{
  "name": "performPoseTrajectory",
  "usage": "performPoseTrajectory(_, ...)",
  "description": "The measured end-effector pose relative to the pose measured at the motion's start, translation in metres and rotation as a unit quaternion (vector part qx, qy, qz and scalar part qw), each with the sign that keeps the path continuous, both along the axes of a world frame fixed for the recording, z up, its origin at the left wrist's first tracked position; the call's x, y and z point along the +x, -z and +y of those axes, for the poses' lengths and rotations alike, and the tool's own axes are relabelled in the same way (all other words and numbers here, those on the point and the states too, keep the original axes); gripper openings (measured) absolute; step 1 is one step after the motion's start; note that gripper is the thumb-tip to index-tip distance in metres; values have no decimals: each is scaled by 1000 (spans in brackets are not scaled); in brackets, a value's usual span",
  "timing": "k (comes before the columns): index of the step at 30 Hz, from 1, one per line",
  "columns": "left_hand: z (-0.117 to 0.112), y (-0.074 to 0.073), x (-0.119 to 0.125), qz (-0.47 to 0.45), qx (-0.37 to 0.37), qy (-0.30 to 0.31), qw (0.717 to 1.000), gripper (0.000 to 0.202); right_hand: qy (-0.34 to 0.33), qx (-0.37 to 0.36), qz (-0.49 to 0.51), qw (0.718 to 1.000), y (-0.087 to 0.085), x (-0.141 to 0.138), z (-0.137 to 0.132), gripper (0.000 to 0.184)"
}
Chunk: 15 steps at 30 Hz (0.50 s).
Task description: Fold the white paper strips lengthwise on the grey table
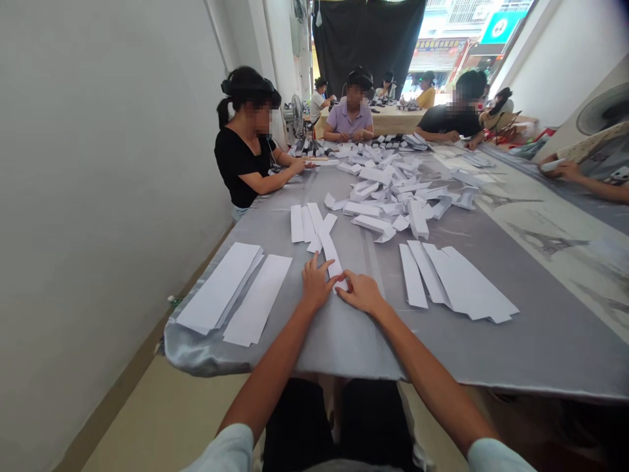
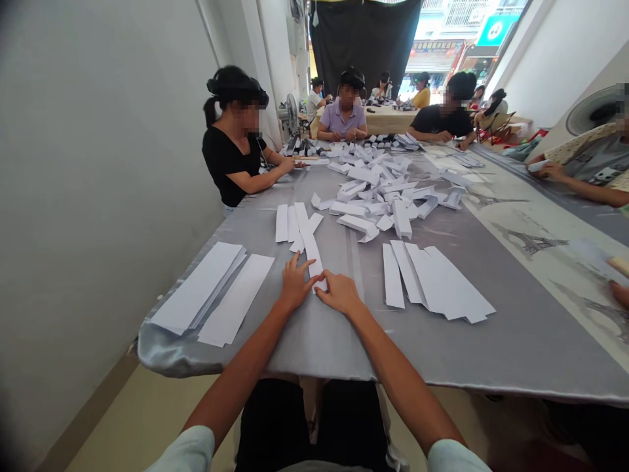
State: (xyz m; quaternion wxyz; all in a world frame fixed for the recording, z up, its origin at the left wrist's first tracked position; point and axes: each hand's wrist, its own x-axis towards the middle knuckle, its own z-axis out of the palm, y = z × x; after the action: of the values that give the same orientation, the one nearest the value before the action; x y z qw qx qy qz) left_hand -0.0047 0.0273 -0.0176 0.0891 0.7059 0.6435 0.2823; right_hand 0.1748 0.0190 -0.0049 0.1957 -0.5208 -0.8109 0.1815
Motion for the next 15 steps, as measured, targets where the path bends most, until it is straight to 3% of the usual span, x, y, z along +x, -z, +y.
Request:
performPoseTrajectory(3,-1,-1,1,-10,2,2,1000,39,-35,-15,10,999,-2,5,3,24)
performPoseTrajectory(6,-1,-1,1,-20,-15,69,997,27,-73,-30,22,997,-4,6,4,12)
performPoseTrajectory(10,-1,0,1,-17,-21,135,990,36,-94,-29,35,995,-5,3,2,12)
performPoseTrajectory(15,0,0,1,-9,-13,43,999,38,-42,-14,23,999,-4,-3,0,17)
